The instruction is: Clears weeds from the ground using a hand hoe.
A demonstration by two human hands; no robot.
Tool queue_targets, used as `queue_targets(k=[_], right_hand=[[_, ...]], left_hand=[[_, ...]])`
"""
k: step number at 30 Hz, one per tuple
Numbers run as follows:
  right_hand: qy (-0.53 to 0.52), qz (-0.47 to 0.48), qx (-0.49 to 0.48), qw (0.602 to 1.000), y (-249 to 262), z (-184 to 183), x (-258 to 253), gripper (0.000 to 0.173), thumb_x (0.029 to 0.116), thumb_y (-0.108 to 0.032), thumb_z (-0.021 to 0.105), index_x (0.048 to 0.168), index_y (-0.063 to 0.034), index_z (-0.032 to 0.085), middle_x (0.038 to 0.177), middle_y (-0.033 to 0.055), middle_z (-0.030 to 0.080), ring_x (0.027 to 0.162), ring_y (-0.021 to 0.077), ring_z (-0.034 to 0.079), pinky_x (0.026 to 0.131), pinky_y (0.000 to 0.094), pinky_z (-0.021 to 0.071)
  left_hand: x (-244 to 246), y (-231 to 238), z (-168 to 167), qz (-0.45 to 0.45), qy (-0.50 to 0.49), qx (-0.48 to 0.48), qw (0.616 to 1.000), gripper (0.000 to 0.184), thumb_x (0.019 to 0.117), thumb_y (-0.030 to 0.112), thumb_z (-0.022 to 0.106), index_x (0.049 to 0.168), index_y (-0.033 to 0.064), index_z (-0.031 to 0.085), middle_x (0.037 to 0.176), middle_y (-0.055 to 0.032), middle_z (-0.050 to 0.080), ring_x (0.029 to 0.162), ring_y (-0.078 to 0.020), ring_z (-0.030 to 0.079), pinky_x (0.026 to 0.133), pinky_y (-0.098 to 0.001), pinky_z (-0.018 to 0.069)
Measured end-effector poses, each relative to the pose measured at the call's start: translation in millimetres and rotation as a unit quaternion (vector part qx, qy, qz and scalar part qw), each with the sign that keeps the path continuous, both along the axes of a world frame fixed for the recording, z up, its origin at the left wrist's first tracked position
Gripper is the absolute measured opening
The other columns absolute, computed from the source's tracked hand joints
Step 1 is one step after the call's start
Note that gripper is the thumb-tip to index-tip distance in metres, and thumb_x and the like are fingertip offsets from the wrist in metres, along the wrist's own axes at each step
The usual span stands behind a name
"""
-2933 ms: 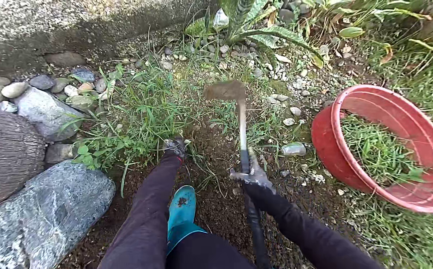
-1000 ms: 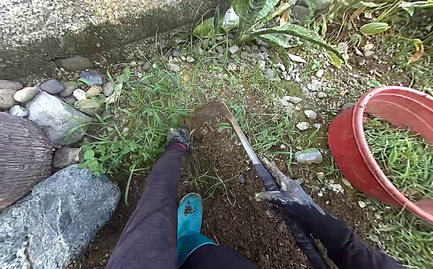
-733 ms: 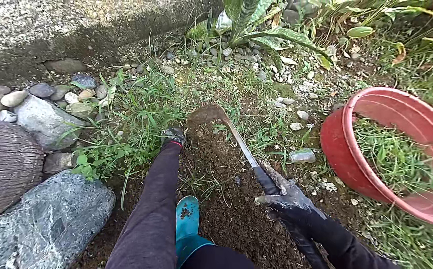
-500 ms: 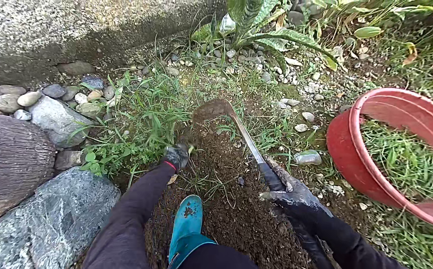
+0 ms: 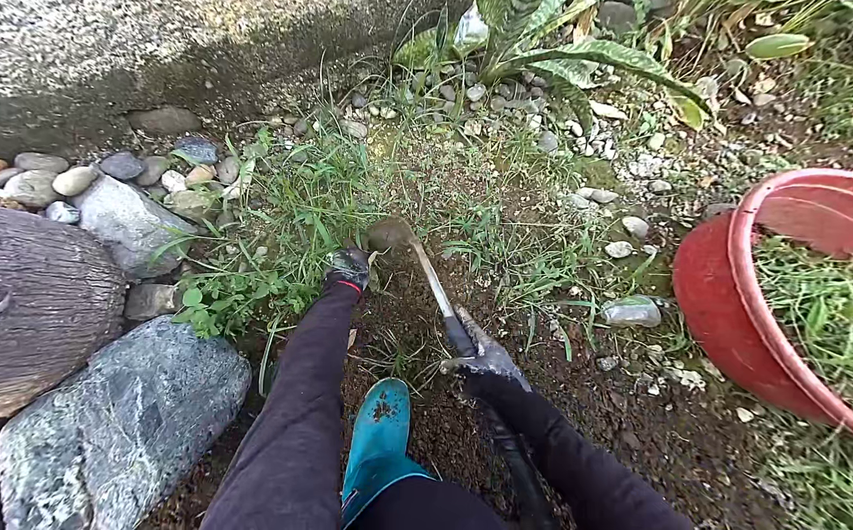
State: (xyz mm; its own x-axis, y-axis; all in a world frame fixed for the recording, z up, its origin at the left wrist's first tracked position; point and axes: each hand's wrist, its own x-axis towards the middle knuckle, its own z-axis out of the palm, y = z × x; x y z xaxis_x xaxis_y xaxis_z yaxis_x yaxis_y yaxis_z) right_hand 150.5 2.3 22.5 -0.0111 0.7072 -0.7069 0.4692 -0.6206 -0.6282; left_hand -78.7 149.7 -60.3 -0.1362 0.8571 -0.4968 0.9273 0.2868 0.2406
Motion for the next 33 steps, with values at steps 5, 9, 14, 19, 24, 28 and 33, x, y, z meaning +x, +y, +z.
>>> queue_targets(k=[5,9,14,19,24,28,33], right_hand=[[0.036,-0.178,0.153,0.971,17,26,-5,0.092,0.0930,-0.018,0.072,0.164,-0.0228,0.015,0.125,0.0210,0.059,0.077,0.0252,0.067,0.058,0.0434,0.0584],[0.036,-0.151,0.114,0.981,7,4,-23,0.094,0.0919,-0.013,0.072,0.164,-0.0180,0.012,0.115,0.0216,0.062,0.076,0.0272,0.068,0.062,0.0457,0.0600],[-0.022,0.030,-0.002,0.999,-9,-23,4,0.101,0.0851,-0.010,0.075,0.165,-0.0292,0.016,0.127,0.0266,0.061,0.092,0.0389,0.067,0.073,0.0572,0.0566],[0.072,-0.163,0.085,0.980,9,1,-13,0.100,0.0876,-0.010,0.075,0.164,-0.0253,0.013,0.125,0.0236,0.059,0.079,0.0300,0.067,0.061,0.0477,0.0590],[-0.019,0.069,-0.026,0.997,-6,-13,-8,0.103,0.0867,-0.009,0.075,0.165,-0.0235,0.010,0.135,0.0280,0.057,0.108,0.0414,0.065,0.086,0.0602,0.0544],[0.034,-0.015,0.003,0.999,-5,7,8,0.102,0.0835,-0.004,0.076,0.164,-0.0258,0.018,0.127,0.0246,0.058,0.084,0.0333,0.066,0.063,0.0510,0.0566],[0.070,-0.137,0.061,0.986,-3,3,-15,0.099,0.0866,-0.005,0.074,0.164,-0.0223,0.014,0.124,0.0236,0.058,0.083,0.0309,0.068,0.062,0.0484,0.0596]], left_hand=[[-7,2,1,0.053,-0.024,0.019,0.998,0.046,0.1004,0.021,0.061,0.141,-0.0005,0.055,0.142,-0.0290,0.056,0.132,-0.0466,0.055,0.106,-0.0647,0.0450],[-1,10,15,0.048,0.020,-0.018,0.998,0.041,0.1011,0.020,0.059,0.135,-0.0023,0.058,0.138,-0.0295,0.059,0.129,-0.0461,0.057,0.103,-0.0653,0.0460],[-10,5,13,0.032,0.016,-0.042,0.998,0.037,0.1024,0.027,0.058,0.131,0.0054,0.065,0.134,-0.0247,0.064,0.126,-0.0436,0.060,0.101,-0.0665,0.0459],[-16,-25,17,-0.034,-0.009,-0.041,0.999,0.040,0.1045,0.022,0.052,0.137,0.0008,0.060,0.138,-0.0258,0.061,0.132,-0.0441,0.055,0.107,-0.0649,0.0423],[-4,-110,23,-0.123,-0.122,-0.064,0.983,0.043,0.1057,0.021,0.050,0.143,-0.0003,0.054,0.141,-0.0256,0.059,0.133,-0.0409,0.056,0.111,-0.0601,0.0428],[-12,-180,30,-0.132,-0.281,-0.158,0.937,0.033,0.0998,0.015,0.061,0.123,-0.0086,0.065,0.121,-0.0291,0.066,0.118,-0.0410,0.062,0.104,-0.0589,0.0465],[-13,-172,36,-0.122,-0.162,-0.087,0.975,0.040,0.1031,0.016,0.054,0.137,-0.0040,0.058,0.135,-0.0286,0.061,0.128,-0.0434,0.059,0.107,-0.0604,0.0450]])
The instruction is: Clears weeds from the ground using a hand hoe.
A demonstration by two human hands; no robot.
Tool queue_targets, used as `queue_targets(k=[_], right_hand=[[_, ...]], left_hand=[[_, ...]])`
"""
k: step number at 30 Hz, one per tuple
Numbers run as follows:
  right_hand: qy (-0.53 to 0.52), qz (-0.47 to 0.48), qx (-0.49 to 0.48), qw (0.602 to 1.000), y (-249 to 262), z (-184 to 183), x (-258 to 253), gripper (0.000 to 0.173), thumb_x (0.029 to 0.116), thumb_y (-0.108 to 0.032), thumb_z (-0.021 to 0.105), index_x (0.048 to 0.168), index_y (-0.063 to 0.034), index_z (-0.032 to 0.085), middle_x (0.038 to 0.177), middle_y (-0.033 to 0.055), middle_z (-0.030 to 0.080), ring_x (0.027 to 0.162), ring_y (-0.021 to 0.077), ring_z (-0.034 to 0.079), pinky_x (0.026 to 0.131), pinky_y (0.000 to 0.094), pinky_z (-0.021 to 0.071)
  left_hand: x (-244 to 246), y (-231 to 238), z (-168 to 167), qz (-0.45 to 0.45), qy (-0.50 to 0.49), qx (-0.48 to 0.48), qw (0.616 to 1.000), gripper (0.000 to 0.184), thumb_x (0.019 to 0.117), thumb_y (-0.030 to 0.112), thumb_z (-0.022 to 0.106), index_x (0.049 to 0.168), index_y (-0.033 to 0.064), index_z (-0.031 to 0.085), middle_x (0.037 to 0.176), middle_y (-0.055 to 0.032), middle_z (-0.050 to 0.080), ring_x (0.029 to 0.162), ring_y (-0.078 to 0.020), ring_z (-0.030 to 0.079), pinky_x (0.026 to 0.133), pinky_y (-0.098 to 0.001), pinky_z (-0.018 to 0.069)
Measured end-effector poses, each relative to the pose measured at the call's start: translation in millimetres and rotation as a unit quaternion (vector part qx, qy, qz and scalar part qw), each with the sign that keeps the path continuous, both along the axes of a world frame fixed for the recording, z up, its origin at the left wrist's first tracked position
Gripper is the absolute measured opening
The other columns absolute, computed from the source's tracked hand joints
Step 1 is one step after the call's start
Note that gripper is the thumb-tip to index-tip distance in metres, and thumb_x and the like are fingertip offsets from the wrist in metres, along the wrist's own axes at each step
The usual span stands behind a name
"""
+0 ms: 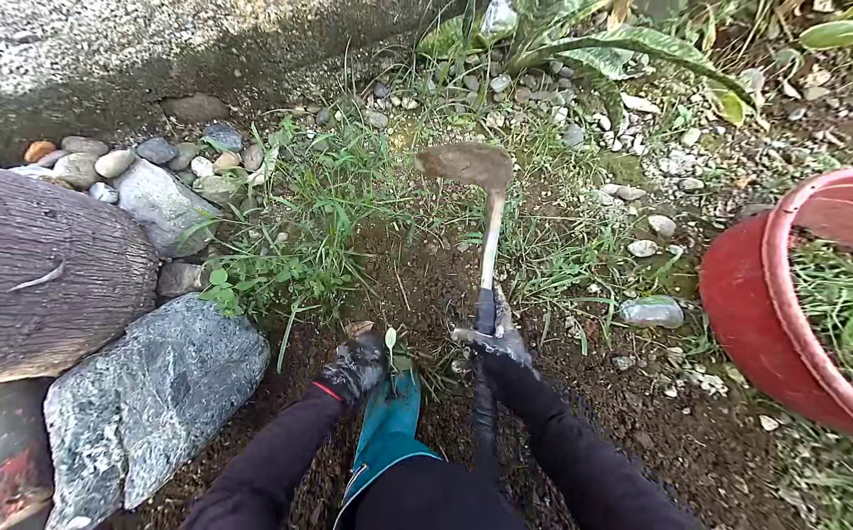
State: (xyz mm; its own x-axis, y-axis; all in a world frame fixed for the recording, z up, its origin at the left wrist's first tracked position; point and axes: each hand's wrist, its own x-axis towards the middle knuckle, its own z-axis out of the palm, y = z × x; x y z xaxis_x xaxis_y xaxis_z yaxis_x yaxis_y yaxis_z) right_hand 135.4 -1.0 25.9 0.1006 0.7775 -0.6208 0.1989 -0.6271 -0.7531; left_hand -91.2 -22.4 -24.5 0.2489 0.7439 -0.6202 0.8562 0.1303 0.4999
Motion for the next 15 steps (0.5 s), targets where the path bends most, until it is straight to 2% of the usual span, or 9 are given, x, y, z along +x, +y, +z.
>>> queue_targets(k=[1,3,5,7,8,10,11,13,15], right_hand=[[-0.033,0.057,-0.028,0.997,-4,-7,2,0.102,0.0860,-0.006,0.075,0.164,-0.0226,0.012,0.124,0.0264,0.059,0.086,0.0350,0.068,0.067,0.0527,0.0590],[-0.106,0.185,-0.099,0.972,-11,-19,10,0.105,0.0860,-0.008,0.076,0.165,-0.0257,0.009,0.128,0.0295,0.059,0.098,0.0425,0.067,0.079,0.0598,0.0560],[-0.122,0.209,-0.114,0.964,-16,-24,14,0.105,0.0858,-0.008,0.077,0.165,-0.0270,0.010,0.132,0.0299,0.058,0.101,0.0434,0.066,0.080,0.0602,0.0557],[-0.094,0.186,-0.125,0.970,-19,-25,14,0.104,0.0868,-0.006,0.075,0.165,-0.0287,0.011,0.134,0.0294,0.055,0.099,0.0418,0.066,0.075,0.0577,0.0569],[-0.085,0.176,-0.129,0.972,-20,-25,14,0.103,0.0871,-0.006,0.075,0.165,-0.0288,0.012,0.136,0.0290,0.054,0.100,0.0412,0.066,0.075,0.0569,0.0571],[-0.091,0.168,-0.123,0.974,-20,-28,17,0.100,0.0865,-0.008,0.076,0.164,-0.0281,0.016,0.138,0.0268,0.054,0.105,0.0391,0.065,0.078,0.0553,0.0575],[-0.096,0.170,-0.123,0.973,-20,-31,18,0.099,0.0867,-0.009,0.076,0.164,-0.0282,0.018,0.140,0.0257,0.053,0.108,0.0392,0.065,0.081,0.0559,0.0576],[-0.087,0.173,-0.124,0.973,-21,-34,19,0.100,0.0869,-0.008,0.076,0.164,-0.0295,0.016,0.141,0.0262,0.053,0.109,0.0407,0.064,0.081,0.0578,0.0571],[-0.073,0.168,-0.128,0.975,-20,-32,17,0.102,0.0875,-0.007,0.075,0.165,-0.0312,0.013,0.137,0.0276,0.054,0.104,0.0406,0.065,0.077,0.0570,0.0568]], left_hand=[[4,13,2,0.005,0.034,0.032,0.999,0.044,0.1033,0.015,0.053,0.144,-0.0006,0.055,0.142,-0.0270,0.057,0.130,-0.0434,0.057,0.108,-0.0605,0.0445],[9,50,0,-0.001,0.100,0.081,0.992,0.048,0.1016,0.011,0.053,0.148,-0.0004,0.048,0.147,-0.0282,0.051,0.129,-0.0476,0.056,0.104,-0.0636,0.0463],[3,90,-11,0.022,0.127,0.099,0.987,0.056,0.1026,0.013,0.053,0.155,0.0004,0.039,0.151,-0.0292,0.048,0.134,-0.0484,0.052,0.109,-0.0642,0.0414],[-13,127,-26,0.072,0.158,0.101,0.980,0.065,0.1005,0.017,0.059,0.159,0.0038,0.033,0.144,-0.0302,0.054,0.125,-0.0492,0.058,0.102,-0.0654,0.0471],[-21,142,-32,0.101,0.176,0.100,0.974,0.063,0.1005,0.018,0.060,0.157,0.0048,0.037,0.143,-0.0301,0.055,0.122,-0.0501,0.060,0.099,-0.0667,0.0488],[-29,163,-31,0.148,0.222,0.069,0.961,0.046,0.0998,0.023,0.061,0.140,0.0012,0.057,0.134,-0.0293,0.062,0.124,-0.0487,0.060,0.100,-0.0670,0.0471],[-30,169,-27,0.158,0.242,0.042,0.956,0.042,0.1013,0.025,0.060,0.134,-0.0006,0.061,0.134,-0.0292,0.062,0.127,-0.0472,0.058,0.103,-0.0660,0.0455],[-36,174,-18,0.161,0.265,-0.009,0.951,0.040,0.1039,0.027,0.056,0.134,0.0007,0.062,0.138,-0.0274,0.060,0.132,-0.0442,0.055,0.106,-0.0646,0.0437],[-44,171,-15,0.156,0.263,-0.013,0.952,0.038,0.1033,0.028,0.056,0.132,0.0051,0.065,0.138,-0.0235,0.062,0.131,-0.0421,0.057,0.104,-0.0660,0.0442]])
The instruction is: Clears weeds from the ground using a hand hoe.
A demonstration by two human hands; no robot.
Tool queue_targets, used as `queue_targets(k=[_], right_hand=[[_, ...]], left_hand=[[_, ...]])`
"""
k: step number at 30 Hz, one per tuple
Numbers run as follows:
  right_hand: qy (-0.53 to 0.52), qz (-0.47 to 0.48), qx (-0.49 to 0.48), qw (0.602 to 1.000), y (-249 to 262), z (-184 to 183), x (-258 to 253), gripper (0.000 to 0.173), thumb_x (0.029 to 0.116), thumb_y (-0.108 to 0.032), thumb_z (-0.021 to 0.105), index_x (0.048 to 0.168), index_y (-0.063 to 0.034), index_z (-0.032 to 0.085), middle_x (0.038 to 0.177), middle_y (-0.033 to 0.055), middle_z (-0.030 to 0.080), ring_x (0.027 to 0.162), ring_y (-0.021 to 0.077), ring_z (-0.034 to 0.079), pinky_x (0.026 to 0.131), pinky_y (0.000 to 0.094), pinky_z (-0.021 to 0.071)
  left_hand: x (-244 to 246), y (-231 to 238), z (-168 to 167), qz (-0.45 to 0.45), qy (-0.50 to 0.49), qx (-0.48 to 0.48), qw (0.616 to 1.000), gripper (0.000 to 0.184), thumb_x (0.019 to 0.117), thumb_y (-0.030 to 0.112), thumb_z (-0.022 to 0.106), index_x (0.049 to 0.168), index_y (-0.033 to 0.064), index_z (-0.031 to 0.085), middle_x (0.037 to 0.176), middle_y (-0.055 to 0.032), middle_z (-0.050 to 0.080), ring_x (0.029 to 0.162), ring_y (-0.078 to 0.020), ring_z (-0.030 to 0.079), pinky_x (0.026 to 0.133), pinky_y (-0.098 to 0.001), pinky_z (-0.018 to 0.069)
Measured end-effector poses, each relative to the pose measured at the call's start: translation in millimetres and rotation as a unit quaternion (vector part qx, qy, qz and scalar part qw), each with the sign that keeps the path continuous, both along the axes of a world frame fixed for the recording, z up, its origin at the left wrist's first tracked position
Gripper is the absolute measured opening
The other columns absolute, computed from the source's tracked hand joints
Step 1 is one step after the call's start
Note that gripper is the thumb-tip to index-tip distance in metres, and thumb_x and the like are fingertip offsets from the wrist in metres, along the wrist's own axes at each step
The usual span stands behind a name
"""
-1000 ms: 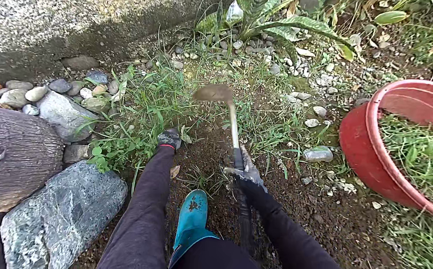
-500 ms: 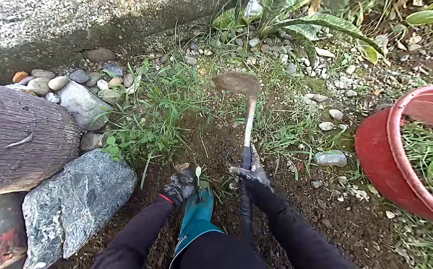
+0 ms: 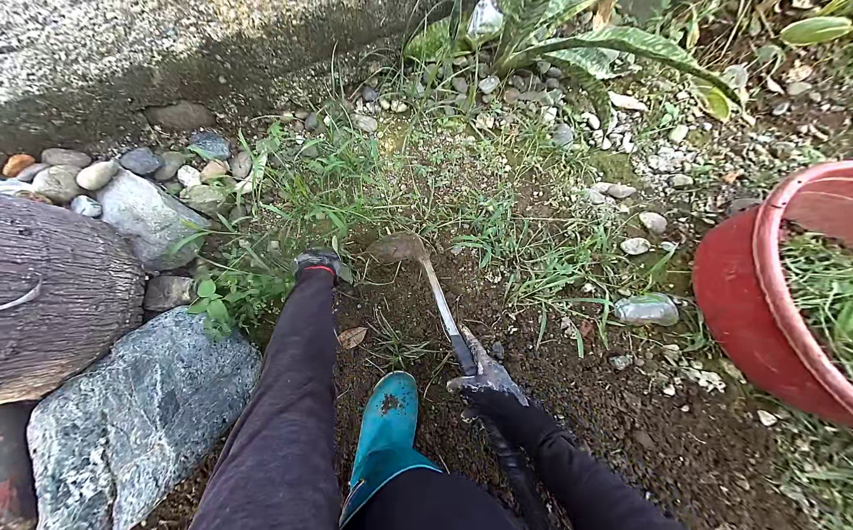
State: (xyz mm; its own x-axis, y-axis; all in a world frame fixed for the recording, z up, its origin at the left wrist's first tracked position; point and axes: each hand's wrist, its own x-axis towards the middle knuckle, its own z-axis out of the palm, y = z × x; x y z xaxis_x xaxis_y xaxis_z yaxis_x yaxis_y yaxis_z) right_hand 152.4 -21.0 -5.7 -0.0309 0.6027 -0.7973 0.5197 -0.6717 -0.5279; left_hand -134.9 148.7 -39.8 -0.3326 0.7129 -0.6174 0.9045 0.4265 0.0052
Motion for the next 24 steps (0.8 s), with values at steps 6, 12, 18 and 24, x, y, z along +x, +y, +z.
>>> queue_targets(k=[6,12,18,24], right_hand=[[0.000,0.006,0.003,1.000,0,-1,1,0.101,0.0882,-0.007,0.074,0.165,-0.0305,0.012,0.136,0.0272,0.055,0.100,0.0390,0.066,0.076,0.0551,0.0568],[-0.003,0.004,0.007,1.000,1,3,0,0.103,0.0867,-0.005,0.074,0.165,-0.0301,0.012,0.137,0.0280,0.054,0.098,0.0405,0.066,0.073,0.0562,0.0570],[-0.006,0.022,0.067,0.997,4,12,2,0.103,0.0848,-0.005,0.075,0.165,-0.0286,0.015,0.127,0.0277,0.059,0.086,0.0377,0.066,0.070,0.0555,0.0561],[0.033,-0.081,0.140,0.986,2,52,-9,0.098,0.0854,-0.003,0.075,0.164,-0.0261,0.020,0.124,0.0230,0.059,0.077,0.0293,0.065,0.060,0.0452,0.0564]], left_hand=[[-20,-19,-25,-0.035,-0.050,0.044,0.997,0.040,0.1035,0.026,0.054,0.136,0.0049,0.062,0.138,-0.0230,0.062,0.130,-0.0424,0.058,0.104,-0.0655,0.0453],[-18,-67,8,-0.059,-0.103,0.075,0.990,0.040,0.1074,0.020,0.046,0.139,-0.0021,0.057,0.141,-0.0262,0.058,0.135,-0.0422,0.054,0.111,-0.0612,0.0416],[9,-140,77,0.048,-0.245,0.295,0.922,0.038,0.1041,0.013,0.055,0.134,-0.0097,0.057,0.129,-0.0301,0.064,0.126,-0.0379,0.060,0.111,-0.0508,0.0439],[8,-202,33,0.004,-0.227,0.187,0.956,0.042,0.1036,0.016,0.054,0.135,-0.0118,0.057,0.136,-0.0293,0.061,0.132,-0.0384,0.057,0.115,-0.0525,0.0403]])
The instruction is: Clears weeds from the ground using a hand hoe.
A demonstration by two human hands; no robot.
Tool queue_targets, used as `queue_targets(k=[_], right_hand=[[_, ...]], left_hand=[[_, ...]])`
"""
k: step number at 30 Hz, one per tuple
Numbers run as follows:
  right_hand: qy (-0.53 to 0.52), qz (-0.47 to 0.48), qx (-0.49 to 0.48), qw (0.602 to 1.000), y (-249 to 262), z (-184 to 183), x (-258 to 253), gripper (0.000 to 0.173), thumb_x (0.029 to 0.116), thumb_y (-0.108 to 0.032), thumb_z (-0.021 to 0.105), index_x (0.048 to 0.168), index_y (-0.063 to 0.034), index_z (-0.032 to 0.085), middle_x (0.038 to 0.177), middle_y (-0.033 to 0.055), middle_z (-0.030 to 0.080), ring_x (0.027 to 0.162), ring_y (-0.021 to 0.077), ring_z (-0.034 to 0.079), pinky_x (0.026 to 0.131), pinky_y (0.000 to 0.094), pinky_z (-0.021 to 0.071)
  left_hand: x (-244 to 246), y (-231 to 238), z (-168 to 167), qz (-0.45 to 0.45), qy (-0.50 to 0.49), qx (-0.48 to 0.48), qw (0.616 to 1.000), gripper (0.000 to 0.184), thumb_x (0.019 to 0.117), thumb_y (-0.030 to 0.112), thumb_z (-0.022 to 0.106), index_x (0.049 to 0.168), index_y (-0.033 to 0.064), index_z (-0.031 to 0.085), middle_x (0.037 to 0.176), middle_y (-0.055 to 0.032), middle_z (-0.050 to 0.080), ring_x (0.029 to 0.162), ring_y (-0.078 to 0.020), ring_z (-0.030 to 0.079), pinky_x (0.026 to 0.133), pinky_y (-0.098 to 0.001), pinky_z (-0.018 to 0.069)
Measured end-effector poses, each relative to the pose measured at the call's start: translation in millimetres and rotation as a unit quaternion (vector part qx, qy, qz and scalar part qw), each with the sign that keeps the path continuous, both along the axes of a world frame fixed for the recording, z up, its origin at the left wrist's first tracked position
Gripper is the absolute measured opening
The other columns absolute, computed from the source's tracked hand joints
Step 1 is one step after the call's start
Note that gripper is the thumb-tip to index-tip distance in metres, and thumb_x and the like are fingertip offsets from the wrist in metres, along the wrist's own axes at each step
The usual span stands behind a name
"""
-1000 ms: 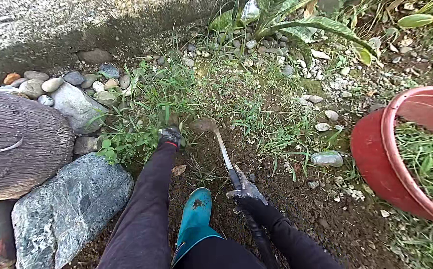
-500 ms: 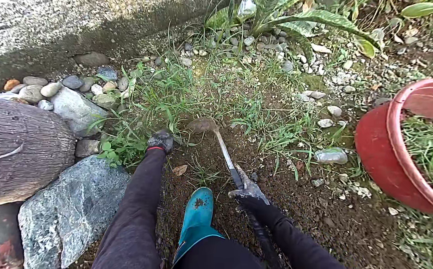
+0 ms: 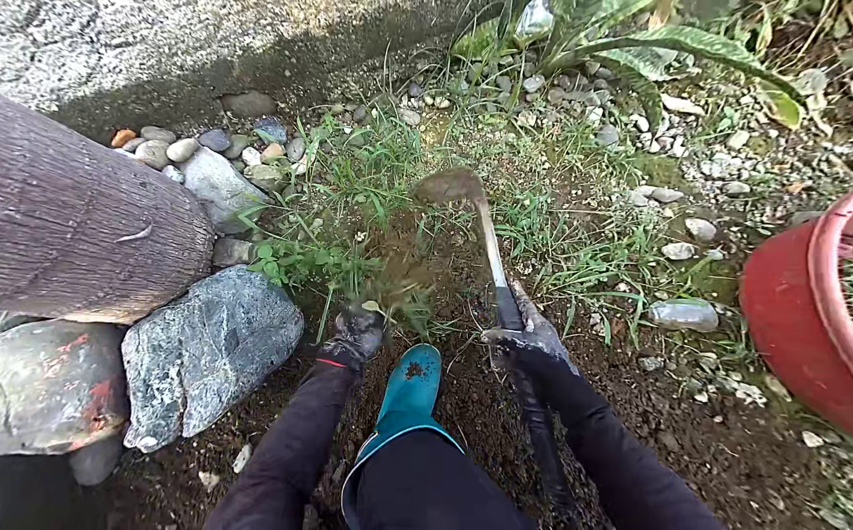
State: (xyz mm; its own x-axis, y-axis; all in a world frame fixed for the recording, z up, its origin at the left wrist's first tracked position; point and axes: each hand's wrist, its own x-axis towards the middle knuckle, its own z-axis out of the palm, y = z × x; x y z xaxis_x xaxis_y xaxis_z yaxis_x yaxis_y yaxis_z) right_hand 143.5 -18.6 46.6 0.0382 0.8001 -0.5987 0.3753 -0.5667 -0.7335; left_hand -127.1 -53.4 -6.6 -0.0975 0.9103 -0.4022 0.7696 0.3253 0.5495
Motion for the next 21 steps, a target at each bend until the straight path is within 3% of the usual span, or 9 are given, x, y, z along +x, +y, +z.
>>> queue_targets(k=[2,4,7,10,13,15,17,19,21], right_hand=[[0.028,-0.036,0.045,0.998,4,20,-2,0.095,0.0854,-0.003,0.074,0.163,-0.0239,0.023,0.126,0.0209,0.059,0.075,0.0263,0.066,0.056,0.0420,0.0575],[0.052,-0.082,0.085,0.992,5,32,-3,0.093,0.0864,-0.005,0.074,0.162,-0.0219,0.023,0.127,0.0190,0.059,0.076,0.0237,0.068,0.055,0.0402,0.0588],[0.074,-0.095,0.111,0.987,2,21,-21,0.098,0.0870,-0.006,0.070,0.164,-0.0229,0.012,0.125,0.0177,0.058,0.075,0.0210,0.067,0.056,0.0399,0.0594],[0.001,0.030,0.008,1.000,-11,-17,-30,0.100,0.0879,-0.007,0.072,0.165,-0.0199,0.009,0.115,0.0251,0.062,0.076,0.0319,0.068,0.065,0.0501,0.0591],[-0.099,0.183,-0.112,0.972,-19,-40,-26,0.103,0.0889,-0.010,0.074,0.166,-0.0225,0.006,0.128,0.0303,0.061,0.100,0.0439,0.067,0.084,0.0611,0.0537],[-0.082,0.164,-0.096,0.978,-17,-35,-22,0.102,0.0861,-0.009,0.075,0.165,-0.0236,0.012,0.130,0.0284,0.060,0.098,0.0415,0.066,0.080,0.0591,0.0544],[-0.037,0.104,-0.058,0.992,-8,-20,-20,0.101,0.0847,-0.008,0.077,0.165,-0.0249,0.018,0.130,0.0251,0.060,0.088,0.0357,0.067,0.069,0.0537,0.0569],[-0.012,0.027,-0.005,1.000,1,-8,-20,0.095,0.0878,-0.013,0.076,0.164,-0.0258,0.020,0.124,0.0223,0.061,0.077,0.0301,0.066,0.060,0.0484,0.0573],[-0.016,-0.028,0.029,0.999,10,-2,-30,0.095,0.0908,-0.017,0.074,0.164,-0.0259,0.015,0.124,0.0234,0.060,0.078,0.0308,0.068,0.062,0.0490,0.0591]], left_hand=[[-25,-17,-24,-0.124,0.059,-0.164,0.977,0.040,0.1050,0.022,0.051,0.137,-0.0015,0.060,0.139,-0.0255,0.061,0.133,-0.0423,0.056,0.111,-0.0612,0.0428],[-37,-28,-25,-0.161,0.041,-0.214,0.963,0.040,0.1036,0.024,0.056,0.133,-0.0023,0.062,0.135,-0.0262,0.063,0.130,-0.0428,0.057,0.109,-0.0620,0.0434],[-30,-23,1,-0.209,0.056,-0.227,0.949,0.040,0.1008,0.023,0.061,0.135,0.0011,0.062,0.137,-0.0249,0.062,0.129,-0.0441,0.058,0.106,-0.0652,0.0443],[-3,13,4,-0.226,0.107,-0.165,0.954,0.040,0.1010,0.012,0.056,0.139,0.0012,0.059,0.143,-0.0277,0.055,0.129,-0.0483,0.055,0.104,-0.0662,0.0450],[4,64,-16,-0.174,0.136,-0.093,0.971,0.050,0.0994,0.008,0.056,0.148,-0.0001,0.048,0.139,-0.0316,0.056,0.123,-0.0499,0.059,0.101,-0.0631,0.0479],[-3,97,-24,-0.123,0.153,-0.105,0.975,0.070,0.0981,0.009,0.059,0.162,0.0062,0.029,0.161,-0.0288,0.036,0.128,-0.0513,0.056,0.102,-0.0649,0.0469],[-11,116,-28,-0.082,0.169,-0.152,0.970,0.078,0.0988,0.014,0.060,0.165,0.0098,0.019,0.165,-0.0268,0.029,0.130,-0.0512,0.055,0.103,-0.0651,0.0467],[-11,120,-28,-0.060,0.172,-0.181,0.967,0.056,0.1005,0.019,0.059,0.150,-0.0030,0.044,0.149,-0.0316,0.049,0.131,-0.0494,0.054,0.106,-0.0648,0.0439],[-13,120,-26,-0.051,0.171,-0.203,0.963,0.042,0.1031,0.022,0.056,0.135,-0.0057,0.059,0.140,-0.0299,0.058,0.133,-0.0461,0.054,0.107,-0.0645,0.0431]])
